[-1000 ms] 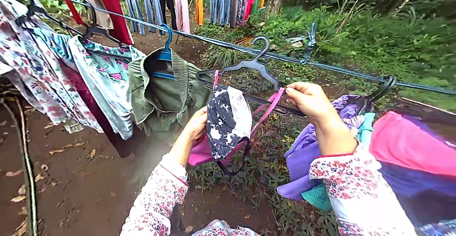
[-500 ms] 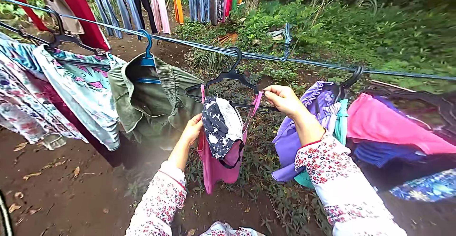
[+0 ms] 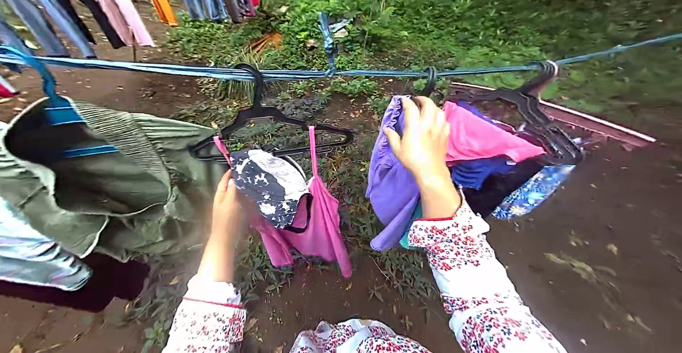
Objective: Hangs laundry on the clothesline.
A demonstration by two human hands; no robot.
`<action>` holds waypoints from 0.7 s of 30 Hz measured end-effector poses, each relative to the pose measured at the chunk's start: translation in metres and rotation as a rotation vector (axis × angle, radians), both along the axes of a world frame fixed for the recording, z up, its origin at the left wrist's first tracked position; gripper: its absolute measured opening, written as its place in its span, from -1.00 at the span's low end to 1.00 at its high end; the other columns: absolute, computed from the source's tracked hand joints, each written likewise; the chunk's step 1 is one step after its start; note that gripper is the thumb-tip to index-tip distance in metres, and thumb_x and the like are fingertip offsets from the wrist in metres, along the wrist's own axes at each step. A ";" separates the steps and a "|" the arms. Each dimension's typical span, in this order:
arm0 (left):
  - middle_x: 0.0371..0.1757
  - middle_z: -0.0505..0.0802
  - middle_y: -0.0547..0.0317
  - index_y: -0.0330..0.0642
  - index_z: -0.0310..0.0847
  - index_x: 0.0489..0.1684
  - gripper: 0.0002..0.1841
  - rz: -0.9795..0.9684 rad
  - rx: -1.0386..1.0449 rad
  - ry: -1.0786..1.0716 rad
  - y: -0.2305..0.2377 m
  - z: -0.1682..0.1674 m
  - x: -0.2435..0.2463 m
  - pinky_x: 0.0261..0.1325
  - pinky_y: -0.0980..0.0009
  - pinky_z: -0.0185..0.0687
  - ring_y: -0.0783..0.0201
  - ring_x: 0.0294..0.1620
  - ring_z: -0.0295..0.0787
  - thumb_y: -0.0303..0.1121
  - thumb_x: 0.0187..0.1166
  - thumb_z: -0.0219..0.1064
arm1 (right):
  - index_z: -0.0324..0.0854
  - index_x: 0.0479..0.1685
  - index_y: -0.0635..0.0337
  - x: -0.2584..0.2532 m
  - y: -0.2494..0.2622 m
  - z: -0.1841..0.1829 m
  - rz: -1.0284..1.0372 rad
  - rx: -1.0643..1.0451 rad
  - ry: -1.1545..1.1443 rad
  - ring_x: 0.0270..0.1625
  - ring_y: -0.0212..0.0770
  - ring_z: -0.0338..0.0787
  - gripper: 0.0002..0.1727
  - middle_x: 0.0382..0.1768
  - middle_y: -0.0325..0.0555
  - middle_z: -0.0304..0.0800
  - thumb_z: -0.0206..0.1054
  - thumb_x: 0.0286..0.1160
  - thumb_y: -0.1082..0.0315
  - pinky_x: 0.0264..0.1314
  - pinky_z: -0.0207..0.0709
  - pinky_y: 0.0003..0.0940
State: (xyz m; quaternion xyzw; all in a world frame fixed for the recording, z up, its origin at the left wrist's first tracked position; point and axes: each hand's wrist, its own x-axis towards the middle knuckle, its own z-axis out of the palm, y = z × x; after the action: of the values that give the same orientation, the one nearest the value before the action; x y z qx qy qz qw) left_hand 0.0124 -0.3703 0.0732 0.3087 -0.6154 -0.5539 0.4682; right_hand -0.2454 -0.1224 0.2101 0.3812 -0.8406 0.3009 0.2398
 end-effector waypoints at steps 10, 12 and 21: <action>0.64 0.31 -0.65 -0.64 0.24 0.58 -0.32 0.354 -0.773 -0.148 0.043 0.027 -0.025 0.73 -0.11 0.12 -0.37 0.71 0.22 -0.26 0.57 0.20 | 0.31 0.76 -0.01 -0.128 0.107 -0.041 -0.318 0.272 -0.171 0.01 0.77 0.68 -0.32 0.32 0.69 0.53 0.16 0.59 0.53 -0.19 0.44 0.68; 0.54 0.48 -0.57 -0.57 0.36 0.52 -0.40 0.280 -0.892 -0.218 0.051 0.040 -0.035 0.64 -0.21 0.21 -0.38 0.62 0.35 -0.26 0.59 0.20 | 0.42 0.65 0.13 -0.146 0.125 -0.041 -0.374 0.206 -0.121 0.13 0.88 0.57 -0.38 0.35 0.77 0.45 0.18 0.52 0.56 -0.11 0.33 0.79; 0.42 0.68 -0.38 -0.15 0.48 0.64 -0.46 -0.010 -0.935 -0.422 0.065 0.067 -0.091 0.49 -0.42 0.27 -0.42 0.49 0.53 -0.30 0.64 0.31 | 0.56 0.13 0.59 -0.167 0.127 -0.028 -0.261 0.166 0.217 0.27 0.74 0.58 -0.69 0.15 0.70 0.62 0.23 0.64 0.43 0.16 0.29 0.65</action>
State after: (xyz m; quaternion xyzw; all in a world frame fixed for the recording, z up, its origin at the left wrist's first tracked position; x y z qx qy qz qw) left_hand -0.0790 -0.3054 0.1398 0.1686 -0.8799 -0.1472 0.4191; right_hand -0.4120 0.0047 0.1818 0.3178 -0.8739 0.1540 0.3339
